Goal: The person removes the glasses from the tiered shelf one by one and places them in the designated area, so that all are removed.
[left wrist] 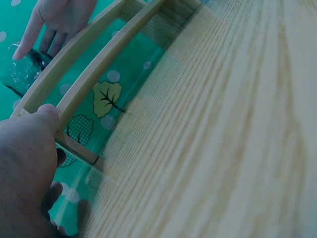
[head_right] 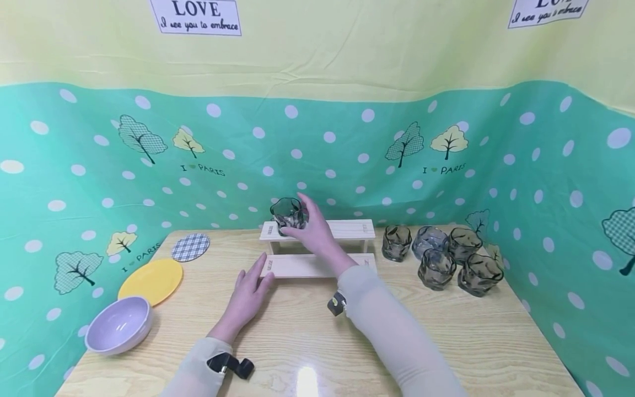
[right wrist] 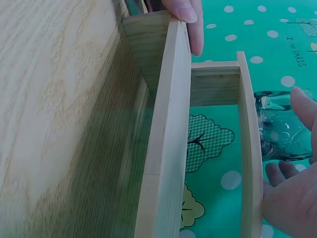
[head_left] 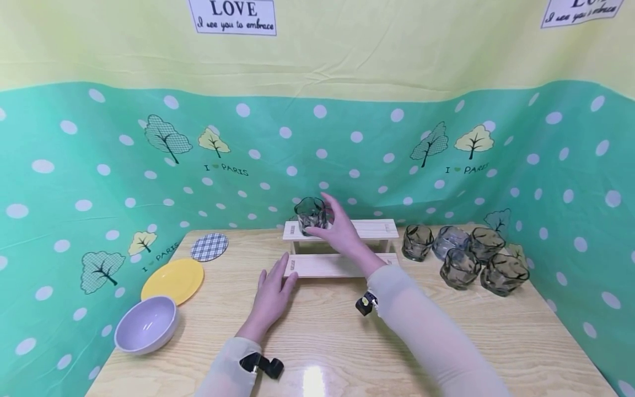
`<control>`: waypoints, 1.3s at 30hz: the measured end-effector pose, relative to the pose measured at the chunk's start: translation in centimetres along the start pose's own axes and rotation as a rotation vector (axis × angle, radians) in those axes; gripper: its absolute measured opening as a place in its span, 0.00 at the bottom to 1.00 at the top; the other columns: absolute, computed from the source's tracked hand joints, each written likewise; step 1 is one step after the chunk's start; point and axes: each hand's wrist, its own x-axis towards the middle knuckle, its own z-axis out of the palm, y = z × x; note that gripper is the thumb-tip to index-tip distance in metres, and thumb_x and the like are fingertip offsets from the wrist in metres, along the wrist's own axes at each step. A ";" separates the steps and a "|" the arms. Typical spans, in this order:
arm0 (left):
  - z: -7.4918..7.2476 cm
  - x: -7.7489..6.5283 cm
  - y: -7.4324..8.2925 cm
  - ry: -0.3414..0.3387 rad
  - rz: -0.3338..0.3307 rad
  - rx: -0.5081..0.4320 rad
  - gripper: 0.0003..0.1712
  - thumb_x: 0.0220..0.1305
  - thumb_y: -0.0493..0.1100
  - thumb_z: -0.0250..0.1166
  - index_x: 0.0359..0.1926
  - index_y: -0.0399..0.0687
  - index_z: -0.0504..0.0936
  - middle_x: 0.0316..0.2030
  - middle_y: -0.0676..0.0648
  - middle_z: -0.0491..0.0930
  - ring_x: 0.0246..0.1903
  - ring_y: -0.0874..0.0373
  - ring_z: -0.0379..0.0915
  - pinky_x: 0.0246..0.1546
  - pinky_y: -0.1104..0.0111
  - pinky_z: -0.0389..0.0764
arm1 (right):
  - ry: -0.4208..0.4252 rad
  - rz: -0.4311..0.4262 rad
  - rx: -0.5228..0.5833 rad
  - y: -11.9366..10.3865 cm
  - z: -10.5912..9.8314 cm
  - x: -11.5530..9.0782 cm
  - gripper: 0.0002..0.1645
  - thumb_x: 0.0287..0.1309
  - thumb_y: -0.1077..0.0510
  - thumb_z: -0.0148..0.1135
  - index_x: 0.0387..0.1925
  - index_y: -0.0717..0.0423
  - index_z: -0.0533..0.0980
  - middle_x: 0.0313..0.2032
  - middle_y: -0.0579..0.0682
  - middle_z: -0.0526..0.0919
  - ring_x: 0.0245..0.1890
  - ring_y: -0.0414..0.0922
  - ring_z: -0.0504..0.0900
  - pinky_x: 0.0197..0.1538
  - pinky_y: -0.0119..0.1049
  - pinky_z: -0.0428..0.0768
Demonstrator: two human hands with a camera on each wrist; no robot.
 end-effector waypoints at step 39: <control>-0.1 0.0 0.1 0.003 0.001 -0.014 0.40 0.89 0.55 0.56 0.89 0.44 0.56 0.83 0.37 0.62 0.83 0.37 0.55 0.84 0.36 0.37 | 0.026 0.060 -0.148 0.1 0.9 0.2 0.59 0.64 0.43 0.83 0.87 0.29 0.57 0.83 0.51 0.66 0.79 0.59 0.69 0.78 0.63 0.69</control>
